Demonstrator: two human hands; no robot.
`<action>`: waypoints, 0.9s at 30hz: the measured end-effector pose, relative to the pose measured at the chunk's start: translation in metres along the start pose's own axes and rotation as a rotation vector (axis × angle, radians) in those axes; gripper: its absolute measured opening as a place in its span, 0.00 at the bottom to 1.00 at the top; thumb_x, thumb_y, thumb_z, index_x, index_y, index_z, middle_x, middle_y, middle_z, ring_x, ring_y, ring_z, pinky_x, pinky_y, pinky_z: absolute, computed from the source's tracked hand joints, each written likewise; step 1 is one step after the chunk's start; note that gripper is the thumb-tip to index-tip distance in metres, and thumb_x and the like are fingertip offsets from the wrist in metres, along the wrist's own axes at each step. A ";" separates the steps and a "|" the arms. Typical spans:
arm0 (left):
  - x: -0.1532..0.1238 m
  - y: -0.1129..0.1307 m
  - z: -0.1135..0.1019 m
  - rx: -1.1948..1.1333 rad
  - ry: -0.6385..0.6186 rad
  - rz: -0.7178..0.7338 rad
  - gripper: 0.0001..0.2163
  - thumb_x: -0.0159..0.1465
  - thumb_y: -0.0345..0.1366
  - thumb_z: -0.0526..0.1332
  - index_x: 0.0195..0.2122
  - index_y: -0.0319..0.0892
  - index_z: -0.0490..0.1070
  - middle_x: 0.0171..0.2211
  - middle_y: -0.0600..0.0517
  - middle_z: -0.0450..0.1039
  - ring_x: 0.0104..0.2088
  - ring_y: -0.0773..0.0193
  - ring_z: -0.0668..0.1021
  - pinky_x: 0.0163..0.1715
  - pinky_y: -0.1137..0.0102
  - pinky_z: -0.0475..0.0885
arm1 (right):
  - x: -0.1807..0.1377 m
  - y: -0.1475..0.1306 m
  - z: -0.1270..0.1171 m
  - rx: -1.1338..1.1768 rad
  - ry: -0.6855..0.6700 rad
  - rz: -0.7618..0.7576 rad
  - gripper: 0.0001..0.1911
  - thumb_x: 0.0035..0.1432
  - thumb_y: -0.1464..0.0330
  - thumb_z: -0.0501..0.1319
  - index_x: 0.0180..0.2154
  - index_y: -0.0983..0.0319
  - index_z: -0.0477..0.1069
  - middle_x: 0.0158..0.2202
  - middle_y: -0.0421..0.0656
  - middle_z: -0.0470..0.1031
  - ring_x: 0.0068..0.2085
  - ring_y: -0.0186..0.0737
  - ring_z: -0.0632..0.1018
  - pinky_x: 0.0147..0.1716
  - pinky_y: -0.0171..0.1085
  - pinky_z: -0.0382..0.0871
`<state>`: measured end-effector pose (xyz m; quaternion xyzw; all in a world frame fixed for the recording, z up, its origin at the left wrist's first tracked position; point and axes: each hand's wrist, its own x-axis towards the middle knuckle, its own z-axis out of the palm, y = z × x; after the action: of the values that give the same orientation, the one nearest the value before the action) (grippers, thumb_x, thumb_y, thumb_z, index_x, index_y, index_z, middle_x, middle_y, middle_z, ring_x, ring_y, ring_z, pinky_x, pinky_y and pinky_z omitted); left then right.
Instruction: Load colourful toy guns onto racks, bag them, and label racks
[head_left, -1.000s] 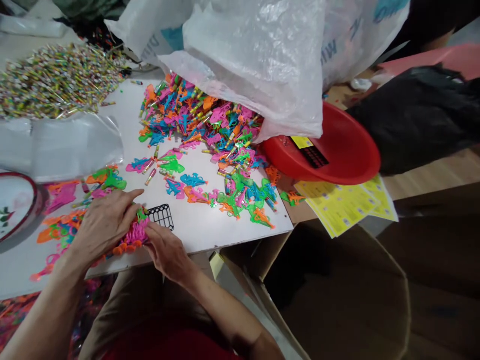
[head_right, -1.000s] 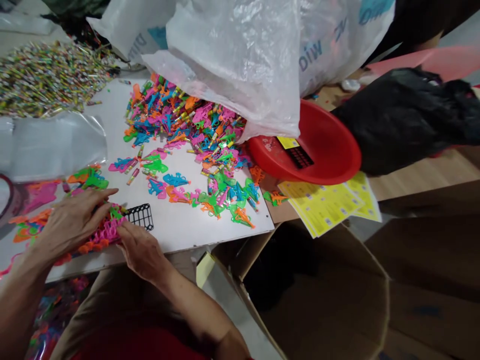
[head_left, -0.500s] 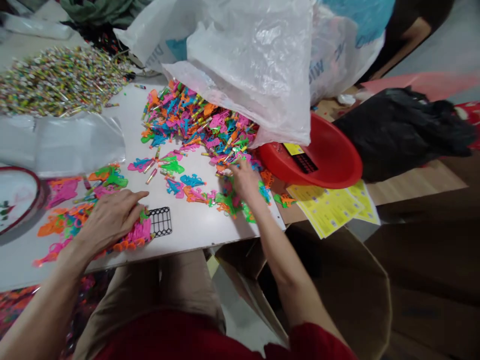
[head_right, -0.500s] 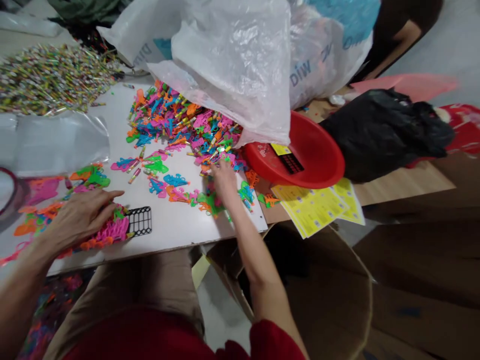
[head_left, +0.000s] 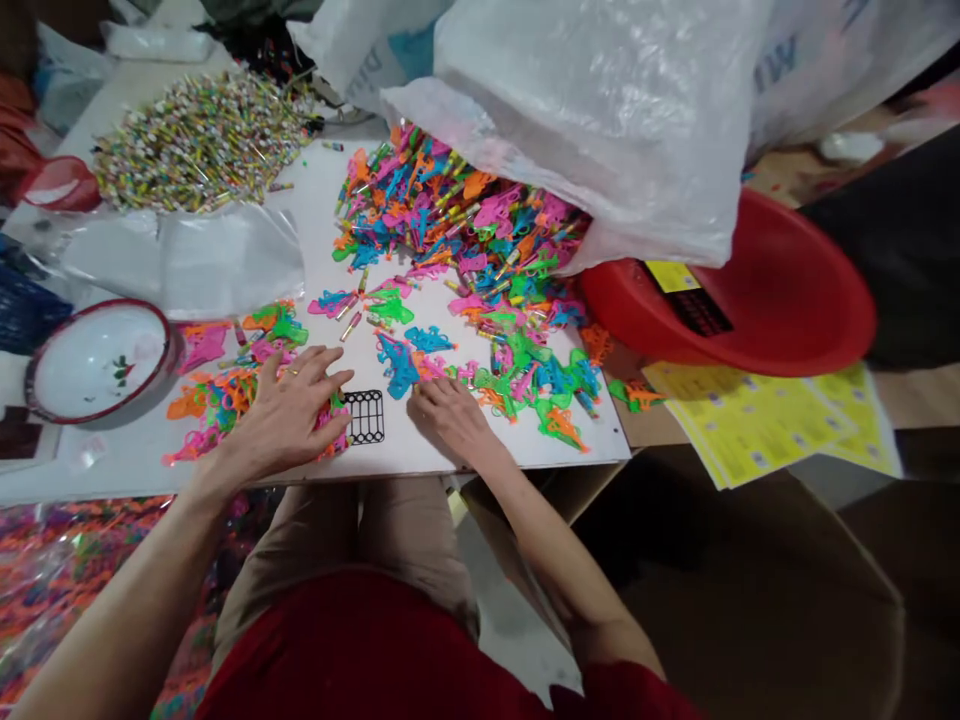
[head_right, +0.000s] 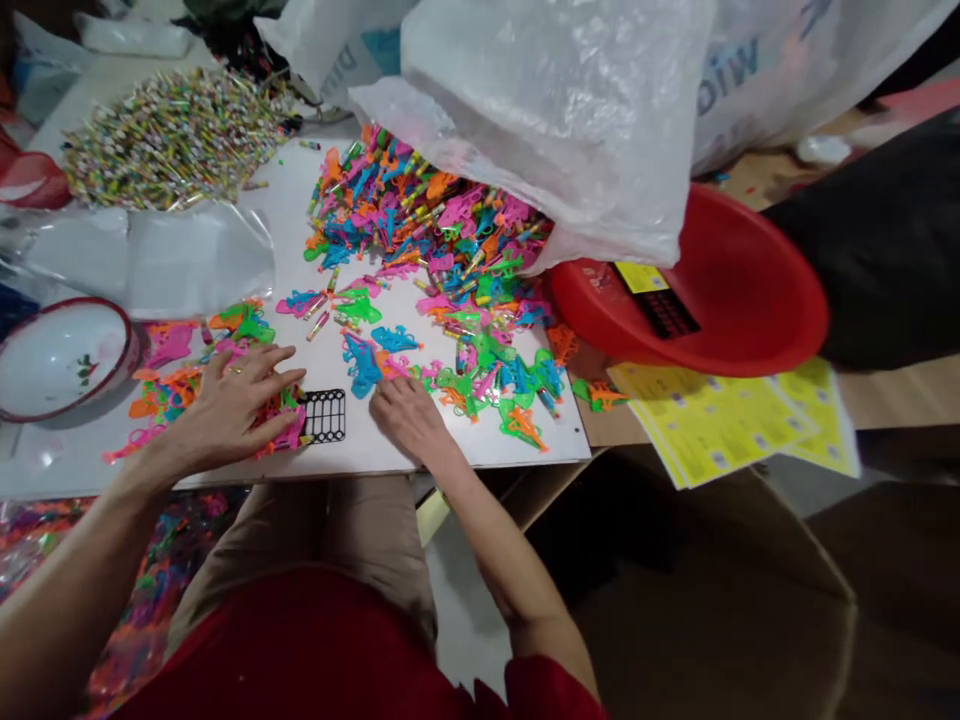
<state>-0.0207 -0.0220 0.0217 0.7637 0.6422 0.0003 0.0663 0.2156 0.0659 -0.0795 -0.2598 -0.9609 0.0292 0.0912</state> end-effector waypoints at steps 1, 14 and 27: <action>0.000 -0.001 0.001 -0.001 0.000 0.005 0.21 0.66 0.46 0.50 0.57 0.45 0.67 0.65 0.43 0.57 0.65 0.47 0.59 0.62 0.42 0.45 | -0.002 -0.006 0.003 0.023 0.009 0.056 0.13 0.64 0.75 0.53 0.46 0.62 0.72 0.45 0.46 0.75 0.45 0.43 0.71 0.47 0.40 0.62; 0.010 -0.016 -0.012 -0.147 0.352 -0.041 0.20 0.68 0.46 0.51 0.56 0.43 0.66 0.59 0.43 0.66 0.59 0.53 0.68 0.60 0.54 0.59 | 0.033 -0.036 -0.001 0.871 0.166 0.598 0.10 0.60 0.63 0.57 0.40 0.62 0.68 0.30 0.40 0.74 0.30 0.35 0.74 0.31 0.33 0.65; 0.021 -0.009 0.000 -0.195 0.098 -0.001 0.31 0.65 0.56 0.52 0.63 0.42 0.60 0.45 0.46 0.78 0.46 0.53 0.78 0.49 0.58 0.67 | 0.066 -0.066 0.023 0.857 0.038 0.332 0.17 0.48 0.77 0.54 0.41 0.63 0.70 0.43 0.48 0.75 0.45 0.44 0.76 0.45 0.40 0.70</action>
<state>-0.0255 0.0002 0.0193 0.7522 0.6421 0.1003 0.1089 0.1232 0.0420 -0.0845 -0.3497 -0.8055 0.4335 0.2023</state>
